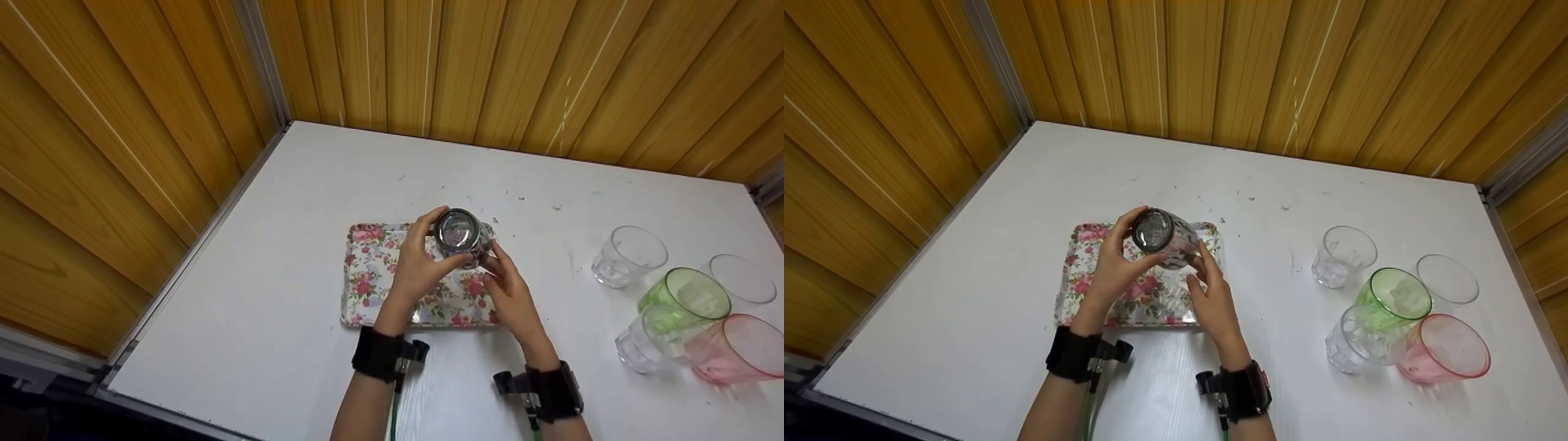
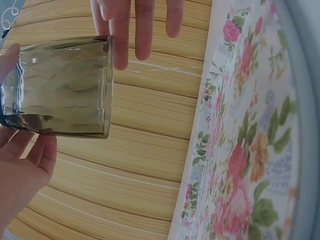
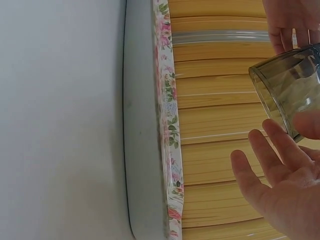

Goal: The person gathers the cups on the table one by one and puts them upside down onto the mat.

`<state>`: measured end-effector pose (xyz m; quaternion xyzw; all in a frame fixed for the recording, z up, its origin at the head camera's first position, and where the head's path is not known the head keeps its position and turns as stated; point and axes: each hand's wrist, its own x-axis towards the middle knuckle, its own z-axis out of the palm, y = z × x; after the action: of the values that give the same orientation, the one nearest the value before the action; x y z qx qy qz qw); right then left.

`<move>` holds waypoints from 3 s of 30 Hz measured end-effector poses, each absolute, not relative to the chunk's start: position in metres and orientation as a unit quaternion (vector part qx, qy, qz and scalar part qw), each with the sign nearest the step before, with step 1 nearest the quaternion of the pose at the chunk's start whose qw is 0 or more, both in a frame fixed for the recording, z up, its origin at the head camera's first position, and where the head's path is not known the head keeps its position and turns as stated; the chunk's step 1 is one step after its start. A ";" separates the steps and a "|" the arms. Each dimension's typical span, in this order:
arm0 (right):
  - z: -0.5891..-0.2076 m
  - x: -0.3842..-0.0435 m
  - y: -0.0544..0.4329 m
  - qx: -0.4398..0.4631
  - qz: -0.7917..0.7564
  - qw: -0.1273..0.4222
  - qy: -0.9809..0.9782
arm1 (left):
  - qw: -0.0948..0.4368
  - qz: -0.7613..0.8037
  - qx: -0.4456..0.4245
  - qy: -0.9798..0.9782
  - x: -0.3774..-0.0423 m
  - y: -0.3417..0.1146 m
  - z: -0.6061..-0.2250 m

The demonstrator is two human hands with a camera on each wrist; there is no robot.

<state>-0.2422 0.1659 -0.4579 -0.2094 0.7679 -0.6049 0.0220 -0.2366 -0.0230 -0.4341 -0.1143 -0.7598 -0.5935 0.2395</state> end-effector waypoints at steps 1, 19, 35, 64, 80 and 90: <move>-0.458 -0.242 0.166 -0.210 -0.605 0.023 0.768 | 0.241 -0.592 -0.115 -0.761 -0.236 -0.023 -0.434; -0.456 -0.239 0.164 -0.203 -0.603 0.041 0.770 | 0.245 -0.588 -0.120 -0.761 -0.239 -0.021 -0.433; -0.459 -0.238 0.166 -0.164 -0.595 0.071 0.784 | 0.242 -0.568 -0.118 -0.778 -0.241 -0.017 -0.435; -0.460 -0.234 0.200 -0.110 -0.453 -0.185 0.865 | 0.233 -0.575 -0.029 -0.784 -0.246 -0.031 -0.443; -0.458 -0.233 0.233 -0.037 -0.319 -0.453 0.832 | 0.214 -0.604 0.076 -0.764 -0.248 -0.053 -0.448; -0.461 -0.228 0.250 0.013 -0.277 -0.469 0.839 | 0.256 -0.589 0.136 -0.754 -0.249 -0.064 -0.456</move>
<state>-0.2279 0.2498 -0.4611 0.0128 0.8389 -0.2766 -0.4685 -0.2488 -0.0643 -0.4555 0.1355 -0.7541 -0.5894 0.2562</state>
